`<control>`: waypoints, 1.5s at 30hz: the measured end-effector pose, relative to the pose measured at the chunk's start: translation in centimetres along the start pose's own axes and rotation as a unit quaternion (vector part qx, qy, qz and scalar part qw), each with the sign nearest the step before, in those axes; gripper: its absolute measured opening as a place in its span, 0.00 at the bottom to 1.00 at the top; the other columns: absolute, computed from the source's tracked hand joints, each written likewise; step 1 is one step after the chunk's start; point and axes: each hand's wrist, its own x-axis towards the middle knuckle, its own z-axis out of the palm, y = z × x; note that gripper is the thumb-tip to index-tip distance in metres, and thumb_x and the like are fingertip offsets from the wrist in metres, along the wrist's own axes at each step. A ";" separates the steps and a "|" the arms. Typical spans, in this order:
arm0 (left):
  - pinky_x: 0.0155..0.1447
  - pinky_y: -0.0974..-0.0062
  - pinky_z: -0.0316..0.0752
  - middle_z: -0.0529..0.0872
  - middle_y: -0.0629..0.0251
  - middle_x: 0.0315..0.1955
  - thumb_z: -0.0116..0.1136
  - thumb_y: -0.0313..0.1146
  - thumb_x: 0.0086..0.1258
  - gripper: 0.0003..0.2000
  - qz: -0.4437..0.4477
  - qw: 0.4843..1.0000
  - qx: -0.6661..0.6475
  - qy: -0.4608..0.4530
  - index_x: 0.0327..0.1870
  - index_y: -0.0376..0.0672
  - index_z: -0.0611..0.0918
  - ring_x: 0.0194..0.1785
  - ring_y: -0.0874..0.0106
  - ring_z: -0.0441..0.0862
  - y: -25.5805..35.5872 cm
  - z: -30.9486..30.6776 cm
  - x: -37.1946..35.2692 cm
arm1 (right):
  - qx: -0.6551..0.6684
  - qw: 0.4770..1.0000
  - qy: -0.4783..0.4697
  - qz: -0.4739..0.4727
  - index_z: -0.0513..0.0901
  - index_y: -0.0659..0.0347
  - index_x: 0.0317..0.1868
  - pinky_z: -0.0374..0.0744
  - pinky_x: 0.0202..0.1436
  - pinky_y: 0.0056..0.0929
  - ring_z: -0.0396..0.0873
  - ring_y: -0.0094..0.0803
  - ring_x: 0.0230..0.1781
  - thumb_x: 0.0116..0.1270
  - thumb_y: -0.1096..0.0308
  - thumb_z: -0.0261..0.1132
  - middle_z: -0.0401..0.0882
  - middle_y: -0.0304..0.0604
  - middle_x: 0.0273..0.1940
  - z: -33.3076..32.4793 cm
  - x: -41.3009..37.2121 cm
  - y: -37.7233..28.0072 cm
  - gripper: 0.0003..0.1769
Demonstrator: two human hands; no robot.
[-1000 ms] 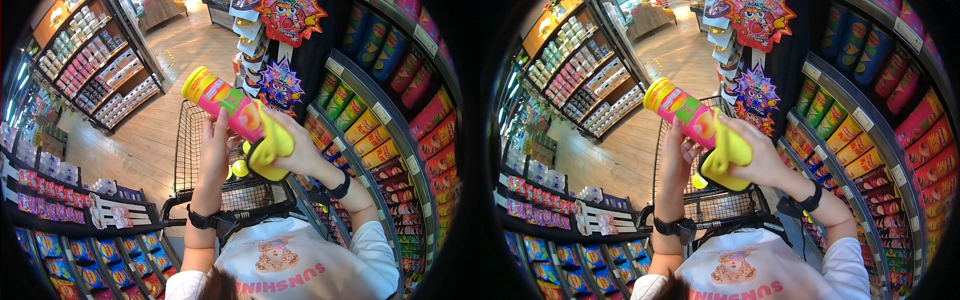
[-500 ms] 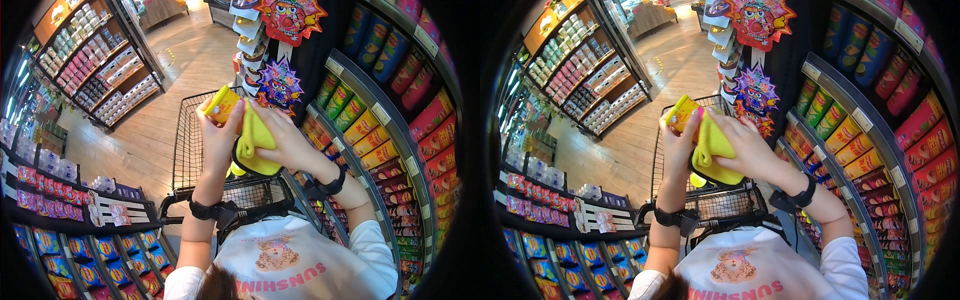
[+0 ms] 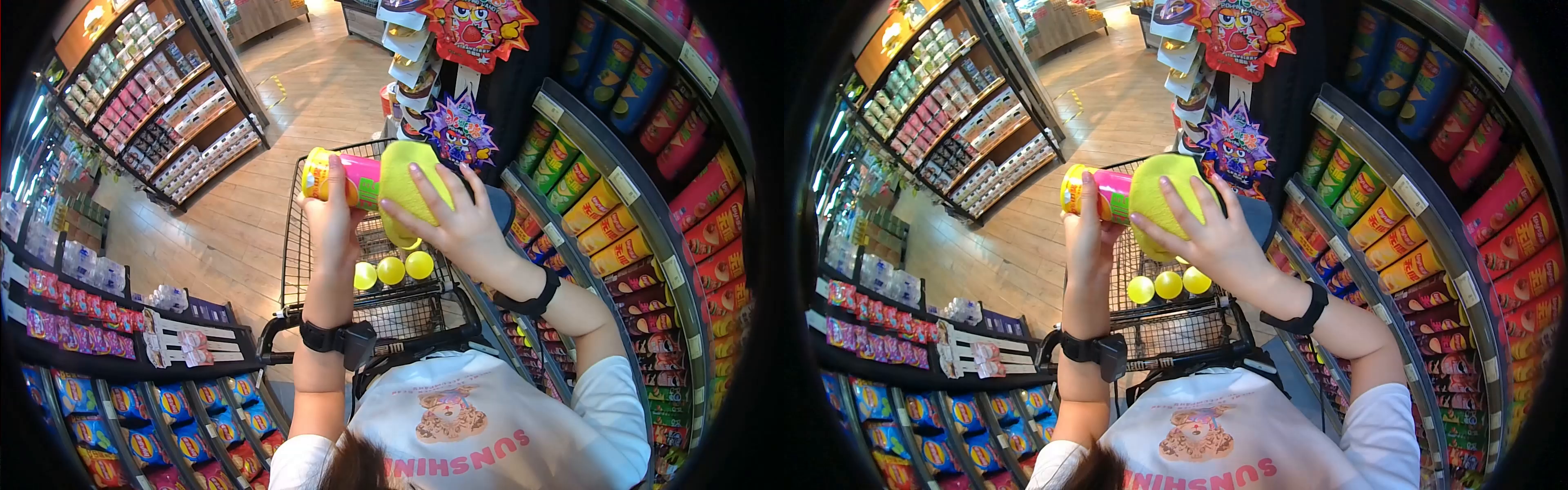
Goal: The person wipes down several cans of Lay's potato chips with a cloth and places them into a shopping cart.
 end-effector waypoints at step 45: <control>0.60 0.67 0.75 0.67 0.54 0.58 0.76 0.29 0.53 0.47 0.363 0.919 0.090 -0.124 0.68 0.39 0.52 0.59 0.65 0.74 2.9 1.7 -1.2 | 0.837 0.177 -0.071 0.513 0.77 0.63 0.56 0.83 0.49 0.31 0.85 0.32 0.43 0.72 0.66 0.58 0.83 0.45 0.48 3.8 -2.7 3.7 0.16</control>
